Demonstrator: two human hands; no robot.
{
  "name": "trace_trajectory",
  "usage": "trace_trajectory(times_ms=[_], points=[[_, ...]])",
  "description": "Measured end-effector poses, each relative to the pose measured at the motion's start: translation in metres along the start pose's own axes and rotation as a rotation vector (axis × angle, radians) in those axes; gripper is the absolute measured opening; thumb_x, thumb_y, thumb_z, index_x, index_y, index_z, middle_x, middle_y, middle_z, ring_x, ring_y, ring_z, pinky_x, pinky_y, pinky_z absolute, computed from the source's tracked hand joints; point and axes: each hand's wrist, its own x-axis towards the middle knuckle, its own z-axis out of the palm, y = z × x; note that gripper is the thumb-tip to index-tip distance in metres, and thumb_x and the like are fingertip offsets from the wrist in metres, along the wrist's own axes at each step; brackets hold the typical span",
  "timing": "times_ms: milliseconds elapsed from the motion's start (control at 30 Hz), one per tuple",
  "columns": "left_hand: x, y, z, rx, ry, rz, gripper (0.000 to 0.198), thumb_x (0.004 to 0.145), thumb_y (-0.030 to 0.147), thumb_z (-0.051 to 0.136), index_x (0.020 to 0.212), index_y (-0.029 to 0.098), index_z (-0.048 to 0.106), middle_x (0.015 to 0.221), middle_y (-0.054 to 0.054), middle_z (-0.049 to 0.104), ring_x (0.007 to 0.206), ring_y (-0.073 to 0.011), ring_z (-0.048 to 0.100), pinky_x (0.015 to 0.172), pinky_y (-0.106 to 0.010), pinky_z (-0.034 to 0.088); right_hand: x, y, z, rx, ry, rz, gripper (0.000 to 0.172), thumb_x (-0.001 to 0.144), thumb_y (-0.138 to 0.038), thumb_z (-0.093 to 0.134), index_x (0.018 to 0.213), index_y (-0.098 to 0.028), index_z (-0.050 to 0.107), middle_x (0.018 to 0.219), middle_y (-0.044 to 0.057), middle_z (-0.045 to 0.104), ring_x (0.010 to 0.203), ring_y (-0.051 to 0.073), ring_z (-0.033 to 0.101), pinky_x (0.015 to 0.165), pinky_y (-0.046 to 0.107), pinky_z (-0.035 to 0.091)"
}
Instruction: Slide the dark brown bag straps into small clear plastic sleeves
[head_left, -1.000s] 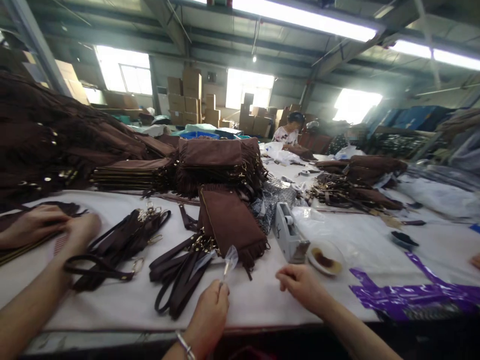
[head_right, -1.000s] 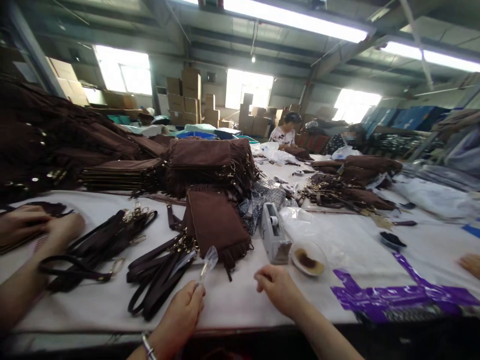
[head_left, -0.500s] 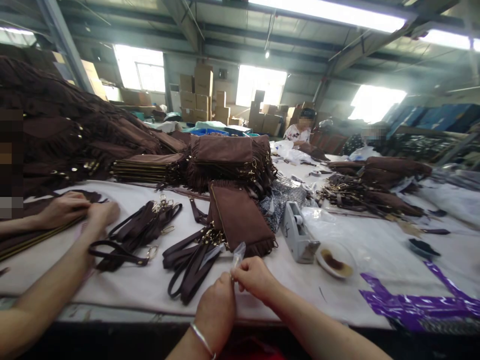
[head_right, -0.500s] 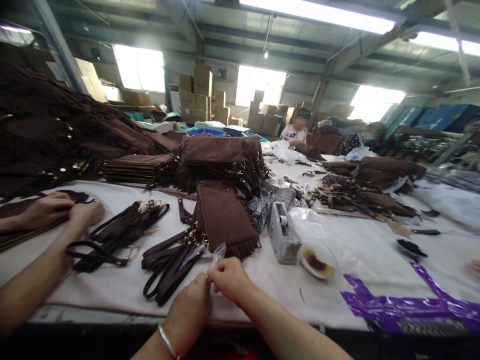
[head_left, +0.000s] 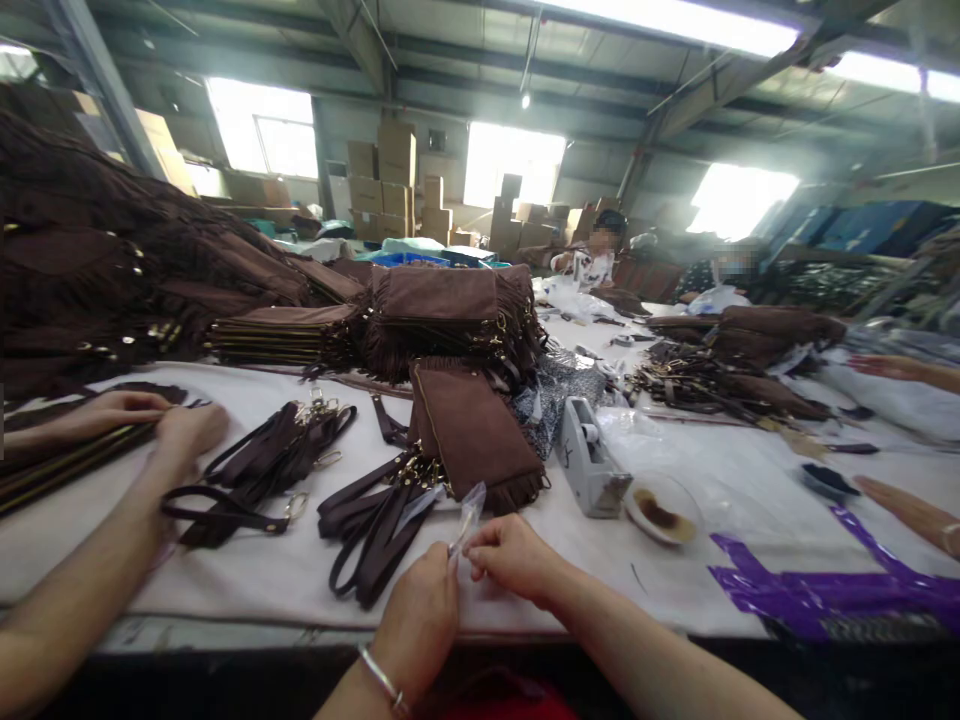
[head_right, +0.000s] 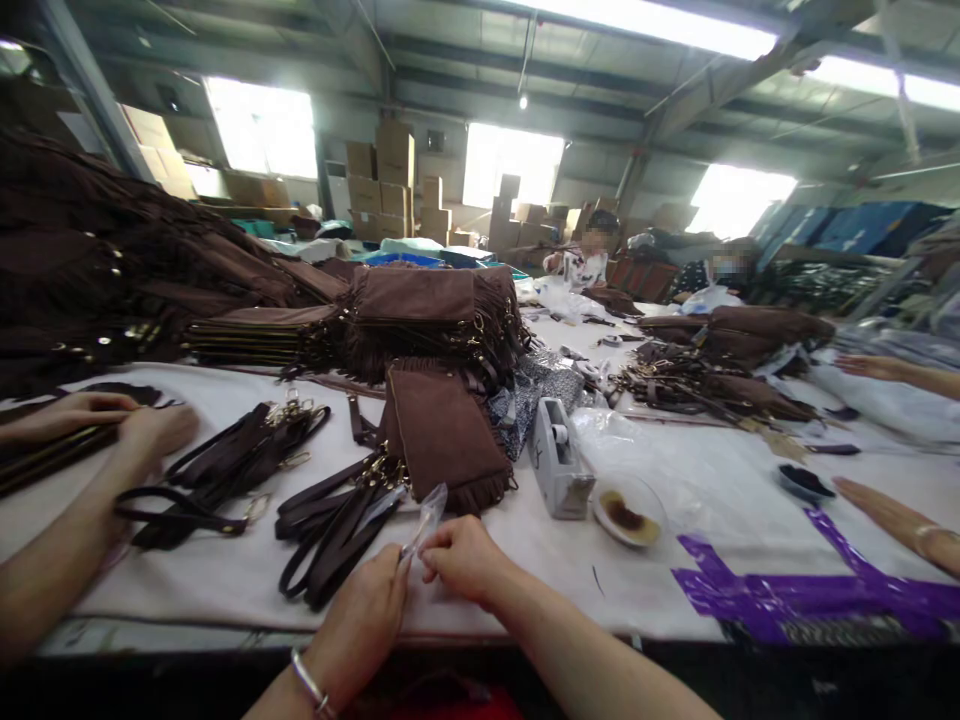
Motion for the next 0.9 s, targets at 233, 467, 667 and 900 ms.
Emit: trace_trajectory(times_ms=[233,467,667,900], points=[[0.001,0.012,-0.009,-0.616,-0.195,-0.228,0.031,0.087,0.044,0.039,0.069,0.020,0.049,0.051,0.006,0.041,0.043,-0.0102,0.035,0.045,-0.026,0.030,0.000,0.005,0.004,0.199,0.033,-0.009,0.022,0.062,-0.010,0.053,0.077,-0.012,0.069,0.053,-0.002,0.062,0.050,0.009,0.053,0.049,0.018,0.036],[0.000,0.011,-0.011,-1.027,-0.358,-0.406,0.040,0.074,0.058,0.054,0.083,0.019,0.052,0.055,0.008,0.043,0.040,-0.0048,0.028,0.036,-0.018,0.026,0.003,0.013,0.000,0.116,0.035,-0.125,0.021,0.065,-0.012,0.053,0.078,-0.014,0.069,0.059,0.000,0.066,0.053,0.010,0.056,0.049,0.018,0.037],[-0.002,0.012,-0.012,-1.096,-0.352,-0.450,0.039,0.075,0.055,0.059,0.082,0.017,0.053,0.056,0.008,0.044,0.040,-0.0031,0.027,0.035,-0.015,0.026,0.003,0.015,0.001,0.067,0.075,-0.123,0.025,0.065,-0.011,0.052,0.081,-0.015,0.070,0.059,-0.001,0.066,0.049,0.009,0.053,0.045,0.017,0.033],[-0.001,0.009,-0.006,-1.409,-0.380,-0.601,0.027,0.076,0.040,0.065,0.084,0.016,0.053,0.055,0.009,0.040,0.039,0.0000,0.025,0.036,-0.012,0.020,0.005,0.016,0.014,0.297,0.051,-0.082,0.017,0.061,-0.011,0.052,0.071,-0.014,0.066,0.060,0.000,0.067,0.057,0.012,0.060,0.054,0.020,0.042]])
